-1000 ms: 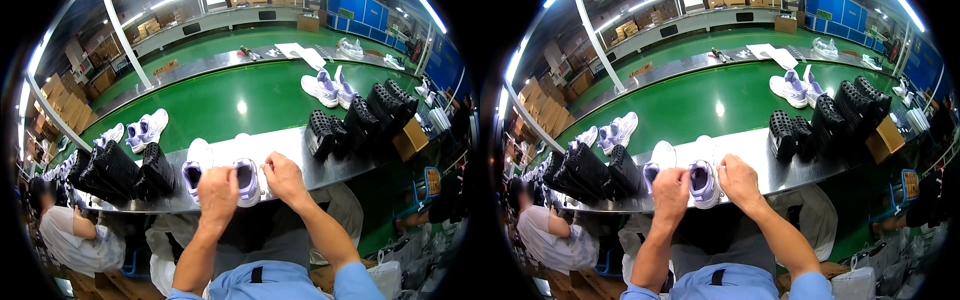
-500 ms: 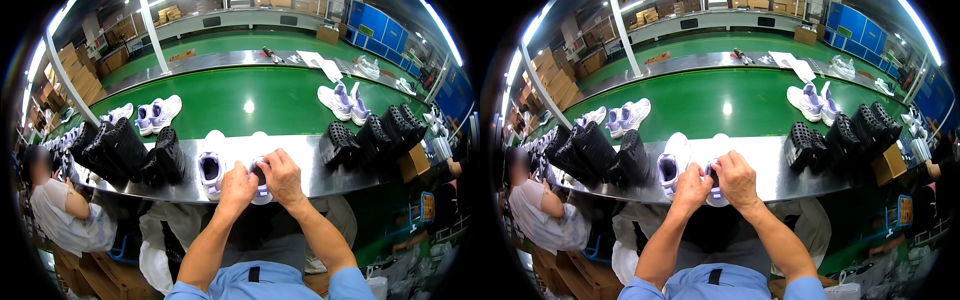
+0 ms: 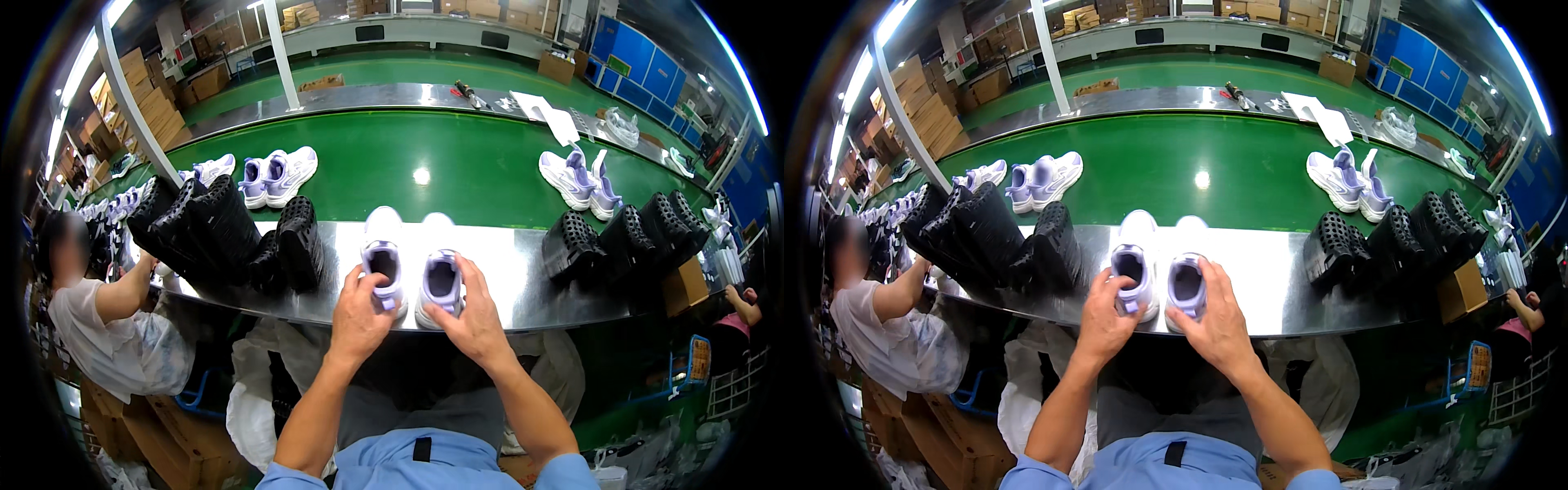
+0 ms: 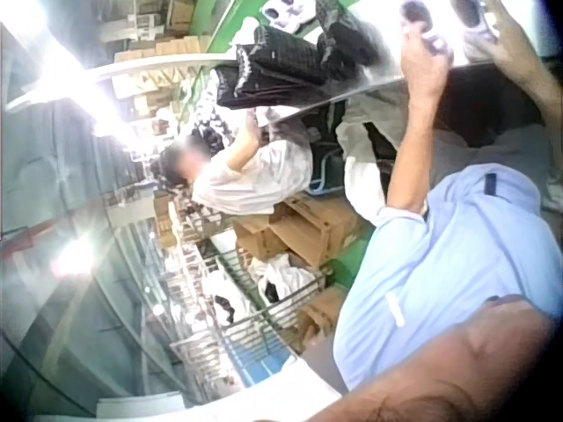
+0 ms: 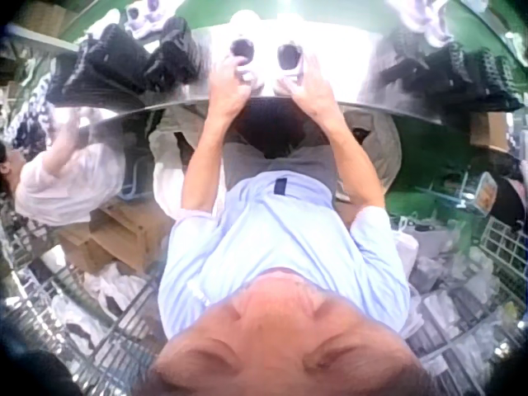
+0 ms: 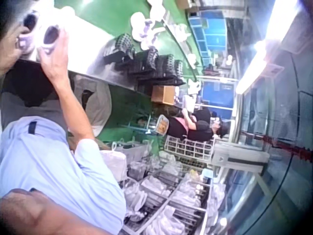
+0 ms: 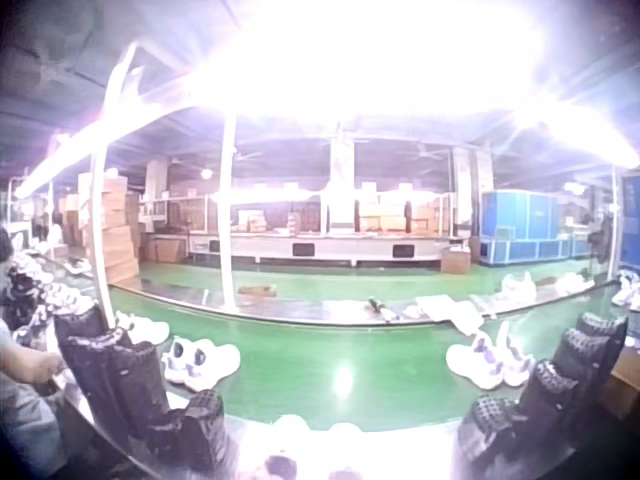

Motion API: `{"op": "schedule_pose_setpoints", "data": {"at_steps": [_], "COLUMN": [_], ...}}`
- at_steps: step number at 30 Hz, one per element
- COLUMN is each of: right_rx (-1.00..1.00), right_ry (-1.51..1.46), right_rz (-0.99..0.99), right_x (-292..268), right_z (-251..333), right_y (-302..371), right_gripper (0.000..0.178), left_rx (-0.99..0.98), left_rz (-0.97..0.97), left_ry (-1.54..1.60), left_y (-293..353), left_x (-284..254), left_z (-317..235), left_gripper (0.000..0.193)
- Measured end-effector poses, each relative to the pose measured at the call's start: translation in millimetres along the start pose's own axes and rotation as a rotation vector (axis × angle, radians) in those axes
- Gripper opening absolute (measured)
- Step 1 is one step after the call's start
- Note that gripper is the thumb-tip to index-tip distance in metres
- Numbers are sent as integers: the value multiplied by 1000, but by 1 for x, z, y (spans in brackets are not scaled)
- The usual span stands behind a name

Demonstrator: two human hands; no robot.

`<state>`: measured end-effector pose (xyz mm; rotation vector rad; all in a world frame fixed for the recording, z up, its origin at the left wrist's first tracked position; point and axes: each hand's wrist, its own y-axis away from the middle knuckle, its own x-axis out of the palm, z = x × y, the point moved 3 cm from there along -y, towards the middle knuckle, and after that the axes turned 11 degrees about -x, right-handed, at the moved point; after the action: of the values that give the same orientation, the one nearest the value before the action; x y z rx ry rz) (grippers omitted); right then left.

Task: The person is assembling shoes by inserting black plastic components into the interior of white and purple sneakers. They use their hands to position and press the components into place while the shoes are on a workbench.

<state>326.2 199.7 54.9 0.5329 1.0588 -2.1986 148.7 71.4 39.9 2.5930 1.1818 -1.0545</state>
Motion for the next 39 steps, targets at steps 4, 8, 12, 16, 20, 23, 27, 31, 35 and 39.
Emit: {"op": "schedule_pose_setpoints", "data": {"at_steps": [4,8,12,16,20,23,27,31,35,39], "right_rx": [-39,-227,-264,-246,-433,-412,-352,-181,-343,118], "right_ry": [81,435,516,473,505,566,696,704,775,820], "right_rz": [-49,33,376,586,387,380,470,480,434,96], "right_x": [8,-21,-15,16,40,59,90,105,90,-36], "right_z": [-16,30,41,2,-30,-61,-105,-134,-143,-213], "right_y": [-11,-15,-37,-66,-106,-157,-230,-260,-268,-303], "right_gripper": [91,88,70,39,20,19,19,23,61,37], "left_rx": [51,-67,74,196,170,251,261,280,281,293], "left_rz": [52,48,-203,-313,-369,-416,-388,-372,-330,-329], "left_ry": [81,330,10,-11,-14,-121,-145,-157,-124,-176], "left_y": [-1,-4,-12,-19,-15,-15,-15,-19,-21,-21], "left_x": [11,-13,-7,13,10,15,11,17,14,18], "left_z": [-9,11,50,62,67,58,55,52,52,52], "left_gripper": [67,68,27,8,5,7,6,9,11,11]}}
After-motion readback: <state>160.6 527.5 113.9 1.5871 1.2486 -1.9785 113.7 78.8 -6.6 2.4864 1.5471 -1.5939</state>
